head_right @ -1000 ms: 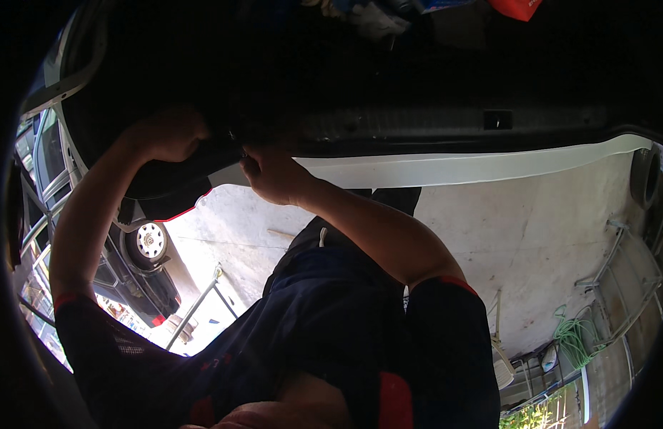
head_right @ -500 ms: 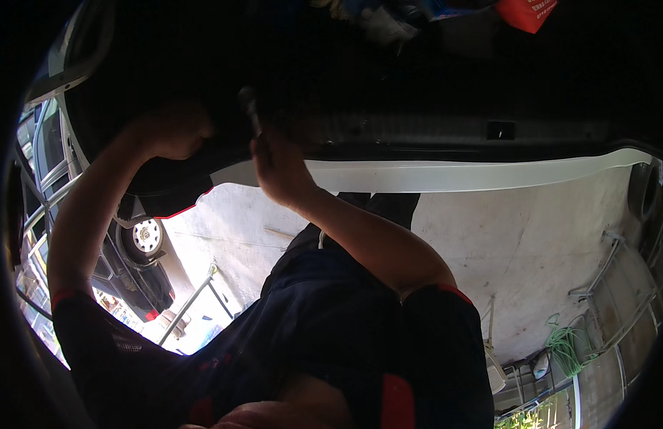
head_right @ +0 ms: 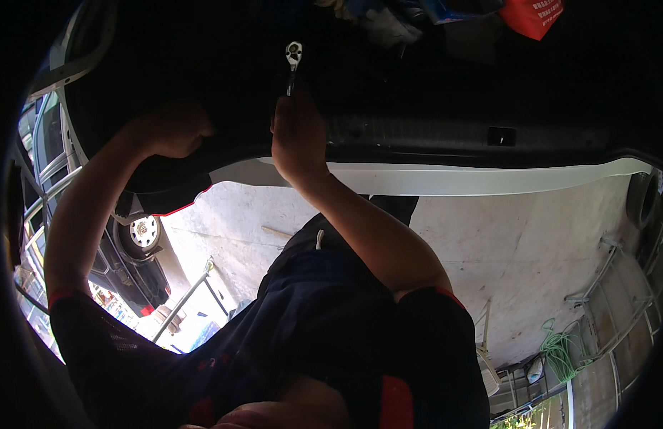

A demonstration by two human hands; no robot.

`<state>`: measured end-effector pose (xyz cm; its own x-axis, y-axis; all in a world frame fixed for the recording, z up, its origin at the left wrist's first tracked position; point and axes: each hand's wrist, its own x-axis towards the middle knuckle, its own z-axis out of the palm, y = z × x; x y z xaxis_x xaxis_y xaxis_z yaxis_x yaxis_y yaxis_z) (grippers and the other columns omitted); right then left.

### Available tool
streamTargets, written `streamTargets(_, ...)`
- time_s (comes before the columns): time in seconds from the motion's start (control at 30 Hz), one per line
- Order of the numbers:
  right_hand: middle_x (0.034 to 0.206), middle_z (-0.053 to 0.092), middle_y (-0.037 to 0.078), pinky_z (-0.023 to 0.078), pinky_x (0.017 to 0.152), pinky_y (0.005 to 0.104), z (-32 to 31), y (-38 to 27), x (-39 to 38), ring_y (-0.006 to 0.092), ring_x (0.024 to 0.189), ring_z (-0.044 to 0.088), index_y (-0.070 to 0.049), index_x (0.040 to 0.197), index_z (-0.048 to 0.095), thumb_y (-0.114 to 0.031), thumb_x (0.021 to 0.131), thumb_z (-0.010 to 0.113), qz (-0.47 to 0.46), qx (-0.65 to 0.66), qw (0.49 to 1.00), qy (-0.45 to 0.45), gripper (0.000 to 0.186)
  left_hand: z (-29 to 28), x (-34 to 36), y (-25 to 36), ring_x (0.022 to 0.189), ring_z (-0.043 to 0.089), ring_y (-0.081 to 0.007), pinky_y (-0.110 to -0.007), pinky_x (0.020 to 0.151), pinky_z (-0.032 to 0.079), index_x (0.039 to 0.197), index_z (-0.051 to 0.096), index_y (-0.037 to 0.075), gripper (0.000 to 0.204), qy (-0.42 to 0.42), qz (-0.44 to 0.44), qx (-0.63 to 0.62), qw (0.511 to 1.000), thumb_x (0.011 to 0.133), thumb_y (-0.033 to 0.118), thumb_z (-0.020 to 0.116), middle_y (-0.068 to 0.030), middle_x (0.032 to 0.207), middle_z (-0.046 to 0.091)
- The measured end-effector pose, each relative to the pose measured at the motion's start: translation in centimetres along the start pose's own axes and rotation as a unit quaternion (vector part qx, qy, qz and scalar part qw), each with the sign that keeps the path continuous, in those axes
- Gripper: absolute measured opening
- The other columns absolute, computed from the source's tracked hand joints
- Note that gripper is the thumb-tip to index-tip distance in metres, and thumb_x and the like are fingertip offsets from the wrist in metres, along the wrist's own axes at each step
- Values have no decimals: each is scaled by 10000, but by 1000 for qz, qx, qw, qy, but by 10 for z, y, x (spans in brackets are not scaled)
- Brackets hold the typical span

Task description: The person selects fasteners from a container on a workbench and fits pieces together by hand. Then, the person walks over to an open car trunk and installs a fastener inside using a ratchet.

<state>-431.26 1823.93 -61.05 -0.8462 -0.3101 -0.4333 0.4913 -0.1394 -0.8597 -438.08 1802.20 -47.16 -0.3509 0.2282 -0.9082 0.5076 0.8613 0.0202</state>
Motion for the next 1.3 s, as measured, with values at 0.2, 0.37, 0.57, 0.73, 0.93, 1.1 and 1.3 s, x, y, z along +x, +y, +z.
streamTargets(0.2,852,667,138,536,779,475,-1,0,-2,289,818,666,-26,1059,630,-311,1122,470,12,-132,982,-137,332,-2,-4,1,1023,754,-309,-440,923,610,1082,781,51,192,-31,-20,-1,999,946,81,649,-153,1085,776)
streamTargets(0.37,744,571,41,502,647,385,29,20,-33,173,651,571,-50,1013,599,-262,1124,491,-274,-252,928,-13,263,-6,-1,2,1012,756,-308,-441,909,611,1078,778,46,184,-29,-12,2,1000,957,90,645,-155,1065,776)
streamTargets(0.57,858,623,117,519,759,453,16,12,-27,260,788,629,-22,1141,591,-257,1124,481,-51,-91,992,-72,260,-10,-5,9,996,759,-288,-440,903,611,1083,784,57,186,-32,-44,-1,999,956,84,650,-159,1062,776)
streamTargets(0.73,879,692,142,550,799,446,1,-18,-12,266,833,678,-33,1259,586,-246,1119,497,-6,-207,955,-211,270,-2,-4,5,984,760,-281,-437,902,613,1084,785,60,184,-38,-41,-17,998,964,75,646,-151,1059,778)
streamTargets(0.93,779,589,53,528,695,331,-17,-29,36,155,682,557,-22,1186,616,-75,935,533,-127,201,969,-65,270,-5,1,4,978,758,-282,-440,907,609,1010,789,55,155,-31,-44,-10,999,953,71,646,-138,1019,776)
streamTargets(1.1,595,455,0,411,462,334,42,-12,72,140,478,437,-130,994,586,-172,961,530,-25,498,867,-7,77,-16,-7,12,989,758,-272,-437,918,605,996,792,60,146,-19,-40,39,998,944,89,659,-135,1015,778)
streamTargets(1.3,619,426,-38,333,432,281,91,20,80,121,470,420,-160,995,582,-421,1125,515,-14,421,904,-79,300,-3,-2,6,982,762,-279,-438,911,604,1007,800,62,162,-35,-31,18,999,944,101,656,-132,1014,786)
